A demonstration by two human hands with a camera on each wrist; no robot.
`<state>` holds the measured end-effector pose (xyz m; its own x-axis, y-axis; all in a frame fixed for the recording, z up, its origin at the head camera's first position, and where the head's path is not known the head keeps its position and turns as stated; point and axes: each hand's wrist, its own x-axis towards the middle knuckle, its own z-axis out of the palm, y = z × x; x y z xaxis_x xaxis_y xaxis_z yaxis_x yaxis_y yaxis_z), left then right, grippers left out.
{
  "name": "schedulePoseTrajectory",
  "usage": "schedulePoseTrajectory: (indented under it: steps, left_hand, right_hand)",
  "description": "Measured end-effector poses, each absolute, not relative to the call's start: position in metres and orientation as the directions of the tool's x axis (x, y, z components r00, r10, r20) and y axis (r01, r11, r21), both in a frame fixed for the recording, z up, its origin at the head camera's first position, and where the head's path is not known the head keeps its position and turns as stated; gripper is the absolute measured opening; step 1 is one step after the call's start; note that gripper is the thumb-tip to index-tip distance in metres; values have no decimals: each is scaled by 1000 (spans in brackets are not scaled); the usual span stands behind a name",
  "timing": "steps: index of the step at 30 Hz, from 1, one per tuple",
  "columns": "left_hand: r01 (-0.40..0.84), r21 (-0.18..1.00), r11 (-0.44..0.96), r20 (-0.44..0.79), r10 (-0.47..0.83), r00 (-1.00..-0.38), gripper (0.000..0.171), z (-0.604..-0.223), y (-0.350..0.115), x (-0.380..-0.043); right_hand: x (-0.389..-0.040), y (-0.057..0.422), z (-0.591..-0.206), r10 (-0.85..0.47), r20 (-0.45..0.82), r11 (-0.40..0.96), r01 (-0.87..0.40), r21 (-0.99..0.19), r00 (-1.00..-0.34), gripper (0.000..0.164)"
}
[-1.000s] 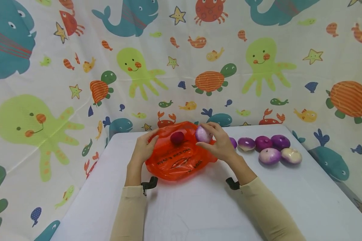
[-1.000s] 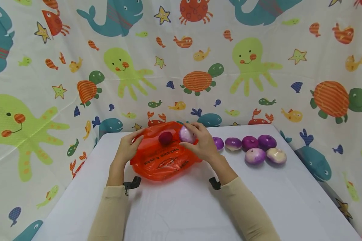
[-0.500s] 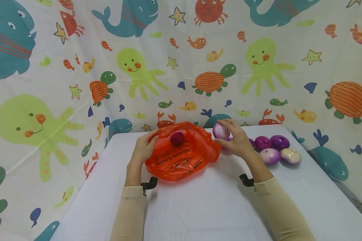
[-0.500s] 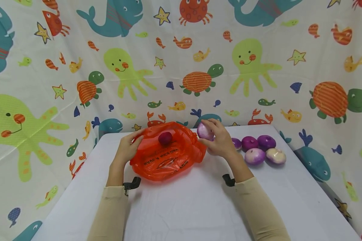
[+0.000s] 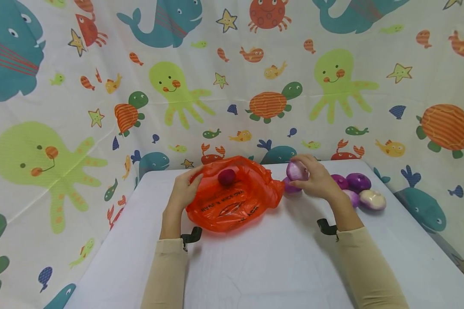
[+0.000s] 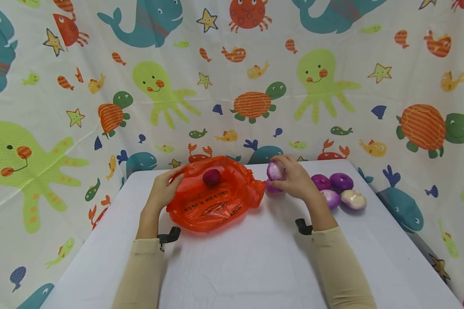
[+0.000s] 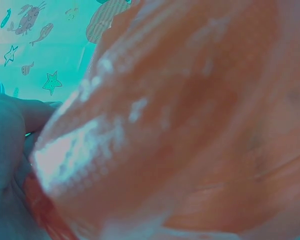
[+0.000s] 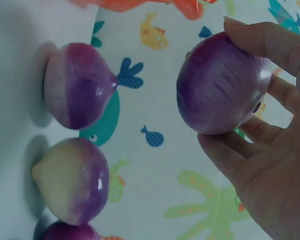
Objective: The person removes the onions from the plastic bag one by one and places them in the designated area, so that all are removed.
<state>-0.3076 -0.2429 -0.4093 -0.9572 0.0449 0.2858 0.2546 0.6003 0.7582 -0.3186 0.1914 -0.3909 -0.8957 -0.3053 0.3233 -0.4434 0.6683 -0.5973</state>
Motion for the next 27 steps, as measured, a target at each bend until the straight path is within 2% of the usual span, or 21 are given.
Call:
schedulePoseTrajectory:
  steps: [9, 18, 27]
  left_hand:
    - [251, 759, 601, 279, 48, -959, 44, -408, -242, -307]
    - [256, 764, 592, 279, 54, -959, 44, -410, -242, -308]
    - [246, 766, 594, 270, 50, -962, 45, -410, -240, -307]
  right_hand:
    - [-319, 210, -392, -319, 212, 706, -381, -596, -923, 74]
    - [-315, 231, -398, -336, 118, 743, -340, -577, -934, 70]
    - [-310, 245, -397, -364, 90, 769, -353, -532, -927, 67]
